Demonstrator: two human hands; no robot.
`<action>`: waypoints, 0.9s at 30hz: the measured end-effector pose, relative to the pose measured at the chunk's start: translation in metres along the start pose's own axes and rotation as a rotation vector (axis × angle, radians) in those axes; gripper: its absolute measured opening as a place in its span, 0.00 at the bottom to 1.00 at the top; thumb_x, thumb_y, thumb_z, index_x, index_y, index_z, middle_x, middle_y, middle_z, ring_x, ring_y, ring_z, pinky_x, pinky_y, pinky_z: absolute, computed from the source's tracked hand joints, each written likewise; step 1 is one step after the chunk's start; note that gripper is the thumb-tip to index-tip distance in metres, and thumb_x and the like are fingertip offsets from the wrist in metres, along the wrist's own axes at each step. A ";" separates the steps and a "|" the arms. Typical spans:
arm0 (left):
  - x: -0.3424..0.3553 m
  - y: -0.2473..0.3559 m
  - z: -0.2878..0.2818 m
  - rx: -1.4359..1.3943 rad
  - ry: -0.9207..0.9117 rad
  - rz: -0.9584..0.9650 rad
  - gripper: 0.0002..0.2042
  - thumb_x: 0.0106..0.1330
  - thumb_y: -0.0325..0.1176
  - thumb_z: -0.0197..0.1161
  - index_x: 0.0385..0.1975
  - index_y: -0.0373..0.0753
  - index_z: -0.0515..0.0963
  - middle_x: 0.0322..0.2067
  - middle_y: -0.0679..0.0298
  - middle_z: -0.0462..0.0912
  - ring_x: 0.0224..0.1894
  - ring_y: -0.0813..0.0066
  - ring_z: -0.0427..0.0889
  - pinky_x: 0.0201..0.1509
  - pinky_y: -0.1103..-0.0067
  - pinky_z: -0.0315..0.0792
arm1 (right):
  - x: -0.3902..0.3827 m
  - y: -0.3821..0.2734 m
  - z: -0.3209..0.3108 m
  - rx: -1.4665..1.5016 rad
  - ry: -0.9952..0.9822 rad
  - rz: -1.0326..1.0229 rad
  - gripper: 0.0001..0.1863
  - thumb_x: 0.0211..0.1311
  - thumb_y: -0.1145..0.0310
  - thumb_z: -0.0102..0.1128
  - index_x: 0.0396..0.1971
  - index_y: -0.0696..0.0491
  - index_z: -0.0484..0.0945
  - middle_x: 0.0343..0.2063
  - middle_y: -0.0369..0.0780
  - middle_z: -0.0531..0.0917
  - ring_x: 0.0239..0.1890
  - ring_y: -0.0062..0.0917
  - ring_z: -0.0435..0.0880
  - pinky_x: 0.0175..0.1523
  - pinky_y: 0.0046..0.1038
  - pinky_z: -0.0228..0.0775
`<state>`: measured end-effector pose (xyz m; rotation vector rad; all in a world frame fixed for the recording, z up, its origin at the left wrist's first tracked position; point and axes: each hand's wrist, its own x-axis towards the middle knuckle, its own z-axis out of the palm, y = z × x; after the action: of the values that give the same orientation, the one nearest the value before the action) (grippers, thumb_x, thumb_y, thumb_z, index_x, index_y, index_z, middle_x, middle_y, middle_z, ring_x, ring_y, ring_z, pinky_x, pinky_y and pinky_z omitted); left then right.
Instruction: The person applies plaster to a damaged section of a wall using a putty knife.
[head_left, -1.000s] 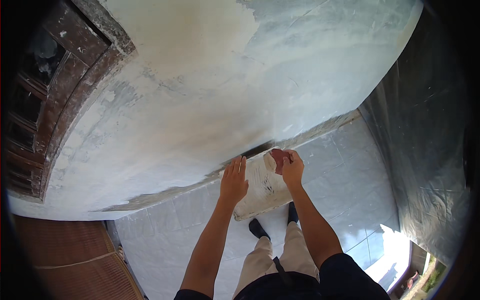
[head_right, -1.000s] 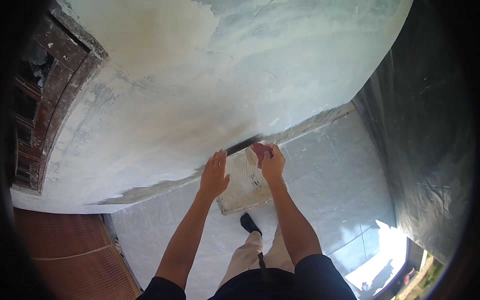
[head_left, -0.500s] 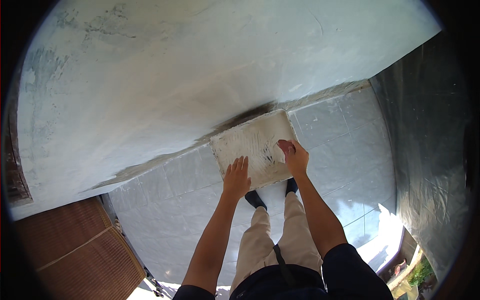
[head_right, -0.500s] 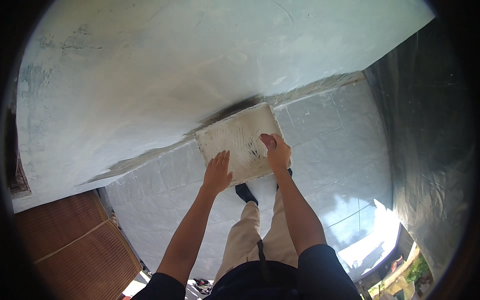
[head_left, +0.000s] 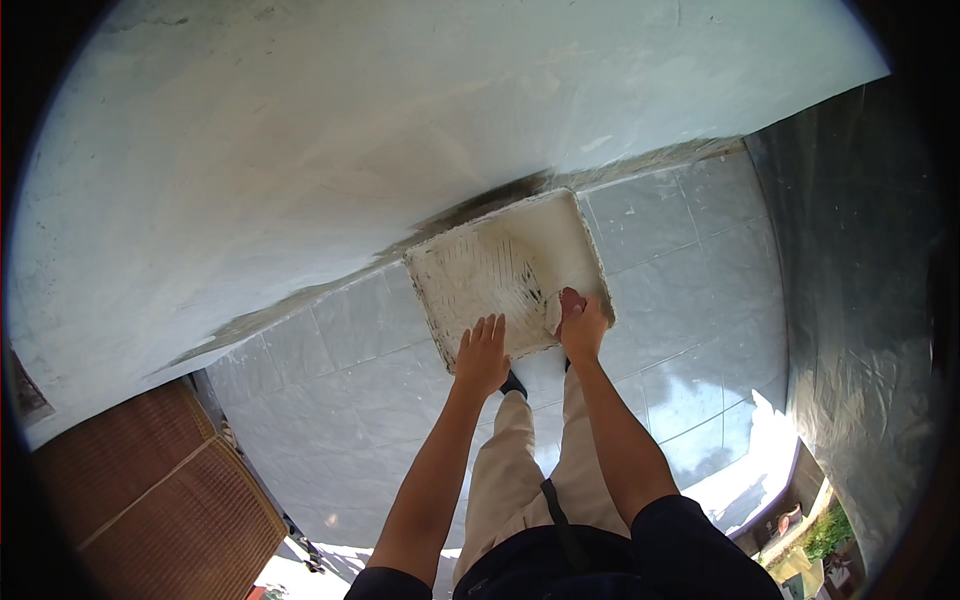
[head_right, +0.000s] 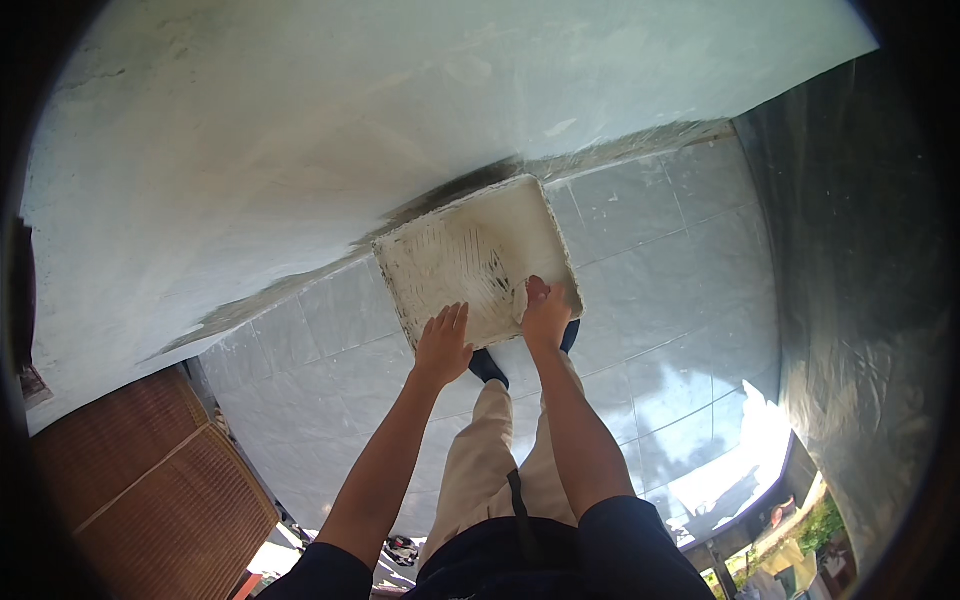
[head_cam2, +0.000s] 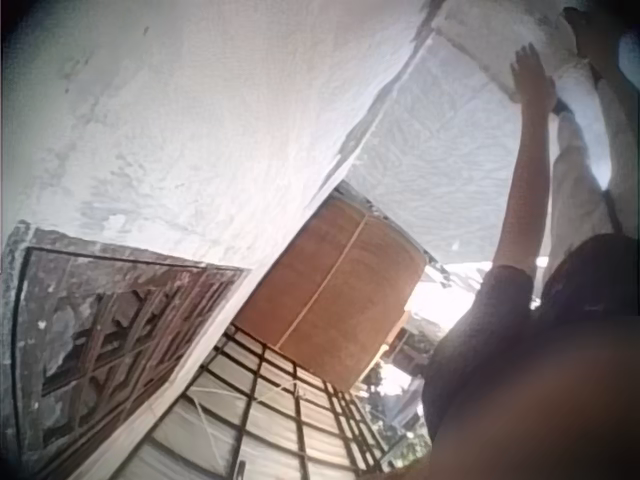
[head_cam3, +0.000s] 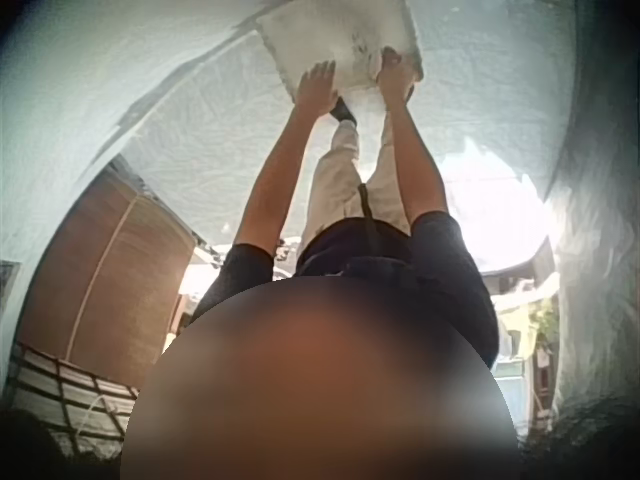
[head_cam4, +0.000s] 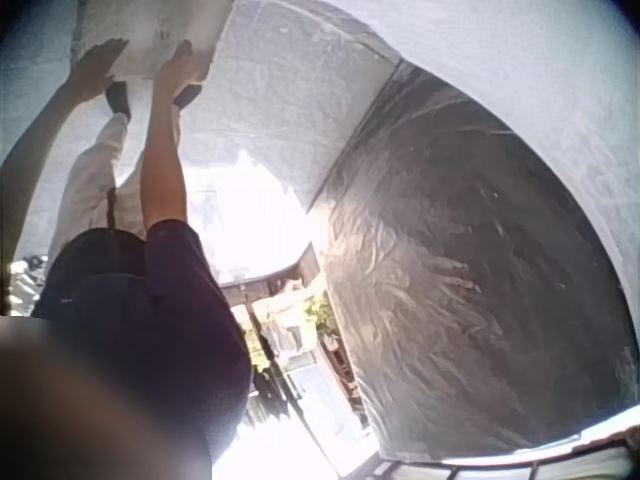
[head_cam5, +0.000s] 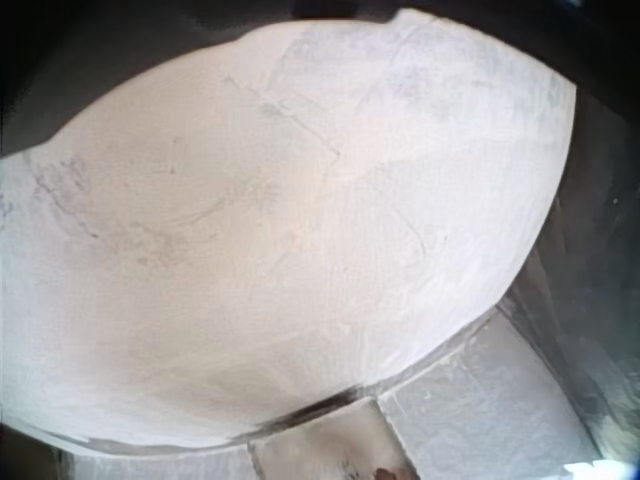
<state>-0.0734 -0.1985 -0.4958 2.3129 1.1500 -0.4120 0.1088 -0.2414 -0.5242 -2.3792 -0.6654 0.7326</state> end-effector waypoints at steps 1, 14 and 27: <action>-0.001 -0.001 0.002 -0.008 0.003 0.000 0.38 0.57 0.36 0.65 0.67 0.36 0.55 0.65 0.50 0.62 0.67 0.54 0.61 0.68 0.61 0.57 | -0.002 -0.002 0.001 -0.020 0.002 0.018 0.13 0.60 0.76 0.53 0.43 0.62 0.67 0.35 0.59 0.81 0.41 0.56 0.80 0.47 0.47 0.71; 0.000 -0.004 0.010 -0.001 -0.009 -0.003 0.37 0.58 0.36 0.64 0.66 0.35 0.56 0.64 0.50 0.64 0.67 0.54 0.62 0.68 0.62 0.58 | -0.013 -0.018 0.011 -0.076 0.063 0.168 0.12 0.61 0.74 0.51 0.40 0.65 0.66 0.37 0.60 0.79 0.41 0.55 0.80 0.45 0.50 0.71; -0.002 -0.018 0.010 -0.032 0.012 0.027 0.36 0.58 0.35 0.65 0.66 0.35 0.57 0.64 0.51 0.64 0.67 0.55 0.62 0.68 0.61 0.58 | -0.031 -0.027 0.013 -0.102 0.115 0.222 0.12 0.61 0.73 0.50 0.36 0.66 0.61 0.27 0.59 0.79 0.35 0.56 0.81 0.40 0.49 0.71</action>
<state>-0.0899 -0.1969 -0.5089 2.3036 1.1217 -0.3684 0.0703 -0.2352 -0.5057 -2.5953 -0.4034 0.6605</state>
